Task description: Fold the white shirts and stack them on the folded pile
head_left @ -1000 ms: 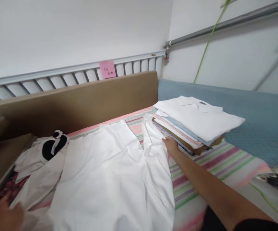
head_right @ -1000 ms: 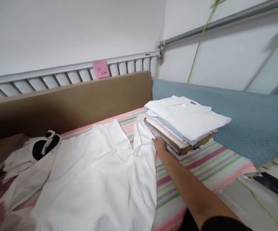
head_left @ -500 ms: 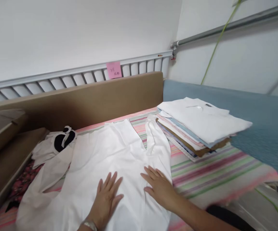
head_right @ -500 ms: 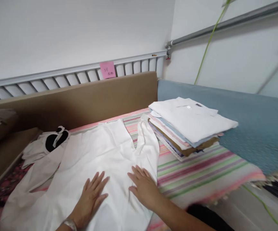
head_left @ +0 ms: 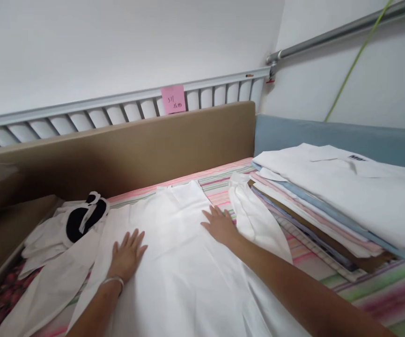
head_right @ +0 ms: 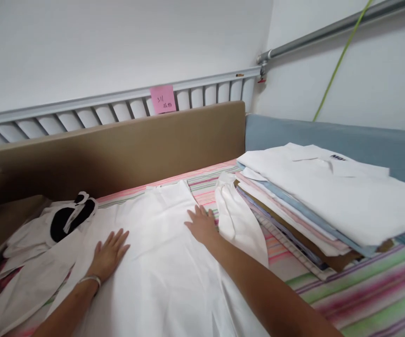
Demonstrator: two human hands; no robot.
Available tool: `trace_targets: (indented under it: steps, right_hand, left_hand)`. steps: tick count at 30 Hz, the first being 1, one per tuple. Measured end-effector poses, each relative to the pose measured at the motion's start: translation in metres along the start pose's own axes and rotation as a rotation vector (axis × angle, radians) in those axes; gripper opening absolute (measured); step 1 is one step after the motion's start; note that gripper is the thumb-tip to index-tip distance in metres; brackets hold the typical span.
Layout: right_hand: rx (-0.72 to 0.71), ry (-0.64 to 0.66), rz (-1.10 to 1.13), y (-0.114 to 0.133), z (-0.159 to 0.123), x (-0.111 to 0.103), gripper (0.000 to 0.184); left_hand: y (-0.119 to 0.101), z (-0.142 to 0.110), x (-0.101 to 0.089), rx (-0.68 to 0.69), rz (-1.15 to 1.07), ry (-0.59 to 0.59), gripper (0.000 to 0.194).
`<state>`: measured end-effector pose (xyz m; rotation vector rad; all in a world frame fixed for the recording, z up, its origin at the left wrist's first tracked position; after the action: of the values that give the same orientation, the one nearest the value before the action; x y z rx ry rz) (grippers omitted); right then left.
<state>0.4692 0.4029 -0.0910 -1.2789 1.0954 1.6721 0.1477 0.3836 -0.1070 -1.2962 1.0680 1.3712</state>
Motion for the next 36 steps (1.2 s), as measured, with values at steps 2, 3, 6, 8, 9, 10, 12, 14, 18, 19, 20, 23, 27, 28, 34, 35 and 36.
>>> trace_targets:
  steps: [2, 3, 6, 8, 9, 10, 12, 14, 18, 19, 20, 23, 27, 28, 34, 35, 36]
  right_hand:
    - [-0.013, -0.075, -0.031, 0.010, 0.007, -0.005, 0.052]
    - [-0.099, -0.101, -0.027, 0.024, 0.009, -0.004, 0.051]
    - [-0.375, -0.088, 0.021, 0.055, 0.010, 0.009, 0.049]
    - [-0.265, -0.075, 0.000, 0.034, 0.018, 0.014, 0.050]
    - [-0.139, -0.077, -0.027, 0.014, 0.024, 0.014, 0.050]
    - [-0.017, -0.081, -0.052, -0.007, 0.029, 0.011, 0.050]
    - [0.130, -0.101, -0.055, -0.039, 0.041, 0.002, 0.048]
    - [0.180, -0.149, 0.012, -0.053, 0.053, -0.009, 0.048]
    - [0.298, -0.200, 0.185, -0.069, 0.064, -0.023, 0.046]
    - [0.313, -0.191, 0.211, -0.074, 0.061, -0.026, 0.044]
    - [0.317, -0.183, 0.229, -0.080, 0.055, -0.031, 0.043]
    - [0.327, -0.201, 0.241, -0.105, 0.010, -0.052, 0.038]
    - [0.409, -0.357, 0.200, -0.136, -0.094, -0.077, 0.036]
    - [0.445, -0.380, 0.239, -0.141, -0.116, -0.074, 0.037]
    - [0.633, -0.386, 0.489, -0.161, -0.161, -0.042, 0.042]
    - [0.635, -0.346, 0.475, -0.161, -0.158, -0.040, 0.039]
    - [0.630, -0.295, 0.462, -0.161, -0.155, -0.040, 0.036]
  left_hand:
    - [-0.003, 0.017, -0.006, -0.049, -0.010, -0.019, 0.052]
    - [-0.011, 0.021, -0.009, -0.040, -0.024, -0.042, 0.053]
    - [-0.052, 0.017, -0.013, 0.126, -0.086, -0.073, 0.053]
    - [-0.075, 0.013, -0.009, 0.207, -0.119, -0.011, 0.051]
    - [-0.082, 0.013, -0.006, 0.208, -0.130, 0.027, 0.051]
    - [-0.086, 0.014, -0.004, 0.201, -0.140, 0.050, 0.051]
    - [-0.095, 0.015, -0.004, 0.221, -0.158, 0.052, 0.052]
    - [-0.105, 0.012, -0.006, 0.276, -0.173, 0.035, 0.052]
    - [-0.117, 0.006, -0.003, 0.304, -0.168, 0.029, 0.053]
    - [-0.118, 0.006, -0.002, 0.302, -0.163, 0.025, 0.053]
    - [-0.118, 0.006, -0.001, 0.303, -0.159, 0.022, 0.053]
    - [-0.117, 0.007, 0.001, 0.301, -0.151, 0.023, 0.053]
    - [-0.115, 0.009, 0.002, 0.301, -0.121, 0.017, 0.052]
    - [-0.116, 0.009, 0.002, 0.296, -0.106, 0.026, 0.051]
    - [-0.150, 0.012, -0.043, 0.190, -0.087, 0.089, 0.045]
    - [-0.164, 0.016, -0.055, 0.180, -0.106, 0.070, 0.043]
    - [-0.180, 0.020, -0.065, 0.166, -0.121, 0.057, 0.040]
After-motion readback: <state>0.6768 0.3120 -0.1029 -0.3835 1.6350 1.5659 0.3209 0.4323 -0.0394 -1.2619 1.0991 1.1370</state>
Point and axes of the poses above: each hand's wrist, its own z-axis towards the middle knuckle, its own x-axis out of the palm, y = z × x, the point moved 8 cm from there along z, towards the middle knuckle, and after that the axes turned 15 degrees about -x, right-handed, at the moved point
